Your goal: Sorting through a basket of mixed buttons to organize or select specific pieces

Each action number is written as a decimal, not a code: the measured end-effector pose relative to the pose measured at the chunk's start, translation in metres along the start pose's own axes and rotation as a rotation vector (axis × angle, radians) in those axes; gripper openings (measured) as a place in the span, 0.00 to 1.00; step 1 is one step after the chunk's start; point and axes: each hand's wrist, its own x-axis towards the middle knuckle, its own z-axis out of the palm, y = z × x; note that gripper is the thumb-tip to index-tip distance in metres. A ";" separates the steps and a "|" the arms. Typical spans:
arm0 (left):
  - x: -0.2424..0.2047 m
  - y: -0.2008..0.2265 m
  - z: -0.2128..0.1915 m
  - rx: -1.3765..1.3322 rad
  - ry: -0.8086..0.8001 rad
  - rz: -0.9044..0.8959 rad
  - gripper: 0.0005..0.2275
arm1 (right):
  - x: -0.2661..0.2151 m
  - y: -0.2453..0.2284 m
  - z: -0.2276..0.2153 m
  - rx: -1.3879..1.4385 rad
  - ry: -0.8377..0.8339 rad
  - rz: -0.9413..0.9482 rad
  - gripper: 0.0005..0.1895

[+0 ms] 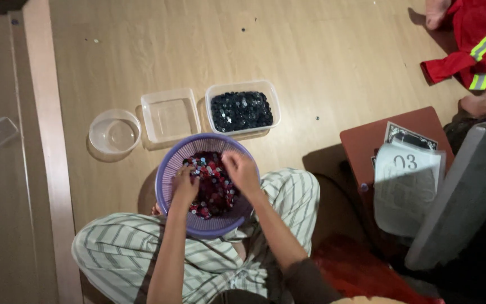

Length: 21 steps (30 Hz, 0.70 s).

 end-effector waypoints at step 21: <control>0.004 0.084 -0.047 0.450 -0.538 -0.150 0.20 | 0.130 0.280 -0.084 -0.298 0.199 0.612 0.32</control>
